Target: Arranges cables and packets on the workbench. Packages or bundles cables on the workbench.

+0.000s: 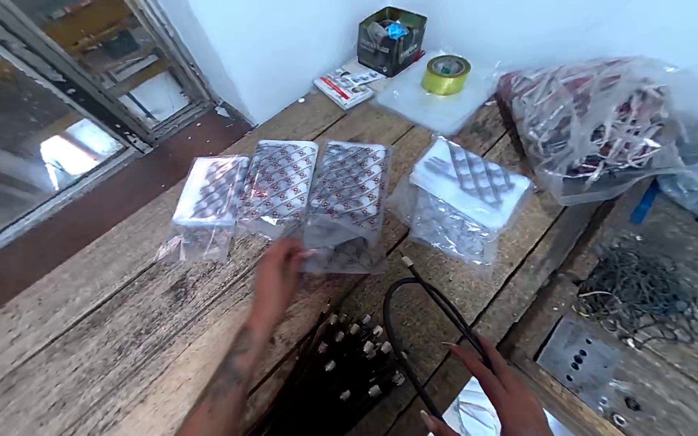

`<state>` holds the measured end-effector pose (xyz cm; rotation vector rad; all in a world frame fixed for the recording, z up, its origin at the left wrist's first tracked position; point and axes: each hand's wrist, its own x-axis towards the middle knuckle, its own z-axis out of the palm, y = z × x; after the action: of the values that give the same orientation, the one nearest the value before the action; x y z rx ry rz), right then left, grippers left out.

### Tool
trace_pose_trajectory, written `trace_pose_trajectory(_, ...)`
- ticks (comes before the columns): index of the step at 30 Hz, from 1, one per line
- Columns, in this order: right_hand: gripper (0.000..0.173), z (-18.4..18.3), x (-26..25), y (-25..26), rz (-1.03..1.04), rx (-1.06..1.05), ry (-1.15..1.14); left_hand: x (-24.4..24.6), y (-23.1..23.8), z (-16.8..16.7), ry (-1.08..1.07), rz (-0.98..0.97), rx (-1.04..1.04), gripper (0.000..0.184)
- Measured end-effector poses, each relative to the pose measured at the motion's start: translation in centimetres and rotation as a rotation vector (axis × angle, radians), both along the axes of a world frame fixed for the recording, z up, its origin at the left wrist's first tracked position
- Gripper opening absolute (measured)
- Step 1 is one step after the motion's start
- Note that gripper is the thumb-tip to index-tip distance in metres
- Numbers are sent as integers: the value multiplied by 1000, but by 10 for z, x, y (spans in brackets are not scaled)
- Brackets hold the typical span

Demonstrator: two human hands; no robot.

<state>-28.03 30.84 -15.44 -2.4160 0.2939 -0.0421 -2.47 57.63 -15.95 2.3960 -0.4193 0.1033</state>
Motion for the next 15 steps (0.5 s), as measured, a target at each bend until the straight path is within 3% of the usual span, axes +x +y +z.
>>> trace_pose_trajectory(4, 93, 4, 6, 16, 132, -3, 9, -26, 202, 44, -88, 409, -63, 27)
trace_pose_trajectory(6, 93, 8, 11, 31, 243, -20, 13, -47, 279, 86, -174, 601, 2, 34)
trace_pose_trajectory(8, 91, 13, 14, 53, 354, -25, -2, -75, 311, 136, -297, 643, 98, 35)
trace_pose_trajectory(10, 90, 19, 13, 80, 446, -10, -22, -105, 310, 157, -398, 521, 182, 29)
trace_pose_trajectory(12, 89, 25, 9, 108, 506, -8, -32, -129, 296, 138, -394, 313, 128, 18)
trace_pose_trajectory(15, 87, 33, -5, 144, 561, -4, -35, -162, 290, 47, -145, 103, -12, 19)
